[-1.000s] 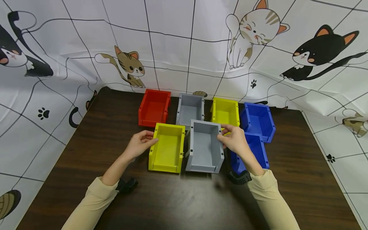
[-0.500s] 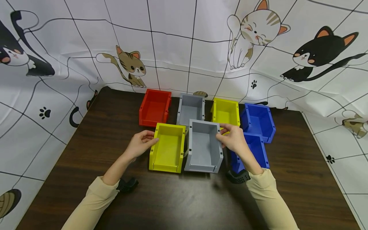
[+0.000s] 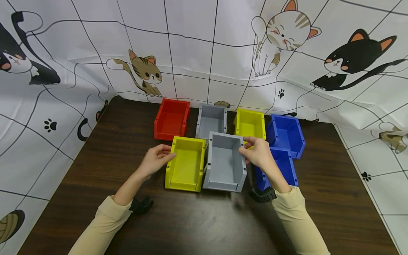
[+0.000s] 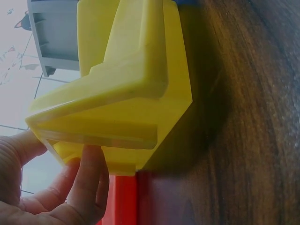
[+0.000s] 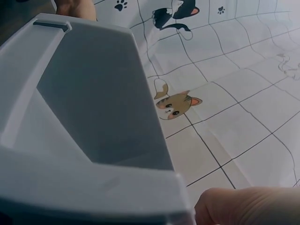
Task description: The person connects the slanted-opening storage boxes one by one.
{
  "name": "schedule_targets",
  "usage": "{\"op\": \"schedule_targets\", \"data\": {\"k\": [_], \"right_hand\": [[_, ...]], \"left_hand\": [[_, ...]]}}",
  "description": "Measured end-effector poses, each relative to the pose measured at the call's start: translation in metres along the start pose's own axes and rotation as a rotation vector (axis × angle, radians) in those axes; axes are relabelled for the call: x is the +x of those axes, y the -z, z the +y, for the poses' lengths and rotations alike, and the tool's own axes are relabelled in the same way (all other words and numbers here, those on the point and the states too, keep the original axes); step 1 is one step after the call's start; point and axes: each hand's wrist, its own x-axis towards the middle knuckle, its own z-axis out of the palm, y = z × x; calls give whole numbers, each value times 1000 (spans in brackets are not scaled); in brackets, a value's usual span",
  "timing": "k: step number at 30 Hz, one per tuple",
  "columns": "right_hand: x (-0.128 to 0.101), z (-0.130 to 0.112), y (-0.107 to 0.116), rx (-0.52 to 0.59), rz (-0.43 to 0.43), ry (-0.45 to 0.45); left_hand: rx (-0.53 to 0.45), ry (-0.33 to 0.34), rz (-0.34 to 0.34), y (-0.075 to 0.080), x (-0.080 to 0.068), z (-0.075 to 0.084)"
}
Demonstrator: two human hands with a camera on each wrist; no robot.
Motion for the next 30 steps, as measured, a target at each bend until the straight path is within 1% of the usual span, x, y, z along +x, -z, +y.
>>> {"op": "schedule_targets", "data": {"k": [7,13,15,18,20,24,26,30], "right_hand": [[-2,-1,0,0,-12,12],[-6,-2,1,17,-16,12],[-7,0,1,30,-20,24],[-8,5,2,84,-46,43],[-8,8,3,148,-83,41],[-6,11,5,267,-152,-5],[-5,11,6,294,-170,-21],[-5,9,8,303,-186,-26]], "left_hand": [[9,-9,22,-2,0,-2],[17,-18,31,-3,0,-2],[21,-18,34,-3,0,-2],[21,-18,32,-3,1,-3],[20,-18,29,-3,1,-4],[16,-25,24,-2,1,-5],[20,-36,23,-2,1,-5],[22,-53,23,-3,0,-4]]}}
